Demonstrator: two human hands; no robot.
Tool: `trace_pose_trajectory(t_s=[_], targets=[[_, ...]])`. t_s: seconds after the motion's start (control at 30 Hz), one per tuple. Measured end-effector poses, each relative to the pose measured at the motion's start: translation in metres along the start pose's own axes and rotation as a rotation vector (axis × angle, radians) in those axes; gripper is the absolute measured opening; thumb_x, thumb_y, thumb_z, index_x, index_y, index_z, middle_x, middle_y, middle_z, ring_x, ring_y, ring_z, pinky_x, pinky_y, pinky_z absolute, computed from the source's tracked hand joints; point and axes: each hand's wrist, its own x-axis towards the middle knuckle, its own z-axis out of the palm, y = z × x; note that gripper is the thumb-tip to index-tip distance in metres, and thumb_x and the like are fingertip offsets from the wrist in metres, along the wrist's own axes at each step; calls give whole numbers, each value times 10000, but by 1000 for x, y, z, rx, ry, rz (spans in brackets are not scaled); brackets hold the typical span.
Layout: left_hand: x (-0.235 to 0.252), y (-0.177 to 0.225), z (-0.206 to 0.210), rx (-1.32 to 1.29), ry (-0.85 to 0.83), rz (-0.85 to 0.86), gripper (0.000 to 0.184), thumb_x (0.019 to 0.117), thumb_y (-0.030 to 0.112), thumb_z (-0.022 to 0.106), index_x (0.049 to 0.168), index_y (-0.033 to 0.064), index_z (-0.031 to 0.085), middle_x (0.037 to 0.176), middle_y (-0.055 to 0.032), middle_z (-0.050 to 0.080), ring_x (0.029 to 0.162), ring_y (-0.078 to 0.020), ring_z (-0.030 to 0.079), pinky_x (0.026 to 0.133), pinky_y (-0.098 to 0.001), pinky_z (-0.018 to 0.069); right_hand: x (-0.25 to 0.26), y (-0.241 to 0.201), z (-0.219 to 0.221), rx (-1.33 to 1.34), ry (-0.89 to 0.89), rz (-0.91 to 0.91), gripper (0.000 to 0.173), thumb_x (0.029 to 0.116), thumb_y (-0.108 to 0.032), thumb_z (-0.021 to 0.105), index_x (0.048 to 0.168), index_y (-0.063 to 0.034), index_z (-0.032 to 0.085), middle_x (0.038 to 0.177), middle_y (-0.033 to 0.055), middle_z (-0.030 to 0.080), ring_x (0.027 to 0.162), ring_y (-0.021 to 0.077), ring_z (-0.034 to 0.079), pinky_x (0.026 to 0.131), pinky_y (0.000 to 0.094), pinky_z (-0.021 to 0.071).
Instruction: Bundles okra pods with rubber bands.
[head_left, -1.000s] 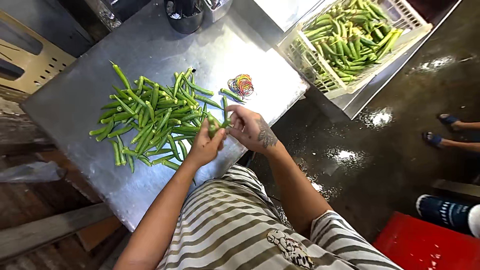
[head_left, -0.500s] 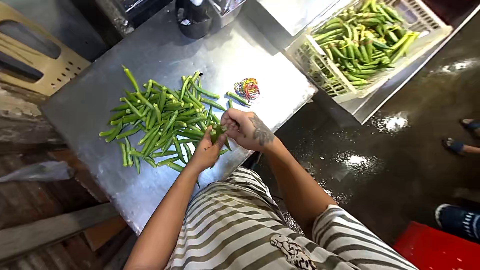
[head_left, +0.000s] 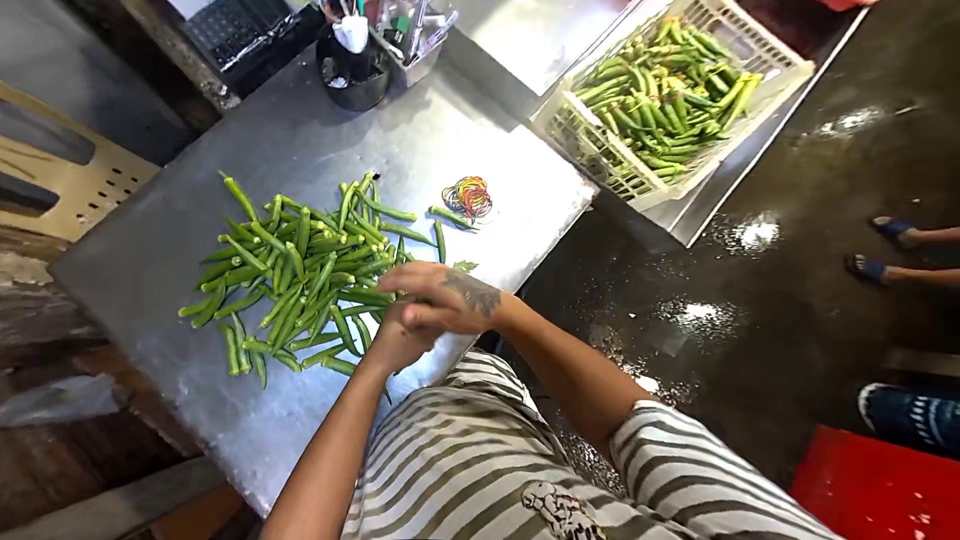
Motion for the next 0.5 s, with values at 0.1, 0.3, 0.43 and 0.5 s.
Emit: trace_pose_trajectory(t_s=[0.1,0.3,0.43,0.5], targets=[[-1,-11,-10,-192,71,61,205,913,172,759,990,48,615,760,-29,641,560,-149,623,526,-316,589,-13,54,-28,-70,474,322,345,1088,-246,438,1218,-40,682,1173,114,689,1079,211,672,955,419,567],[-5,-8,-23,-321,88,122,169,908,107,764,940,55,607,734,-57,652,566,-183,648,568,-332,613,-60,142,-35,-719,606,578,170,974,-176,625,1081,-110,740,1162,196,649,1036,410,637,820,593,532],[-3,-3,-19,-361,135,85,155,914,102,751,927,54,605,701,-57,646,551,-185,650,574,-341,620,-62,147,-27,-727,660,516,135,983,-137,607,959,-36,694,1090,205,641,1012,398,644,805,578,539],[-3,-3,-18,-379,143,79,163,914,105,753,941,50,602,712,-63,640,550,-190,642,573,-345,618,-60,147,-28,-779,620,560,147,989,-124,595,964,4,663,1083,221,626,1017,406,641,804,573,542]])
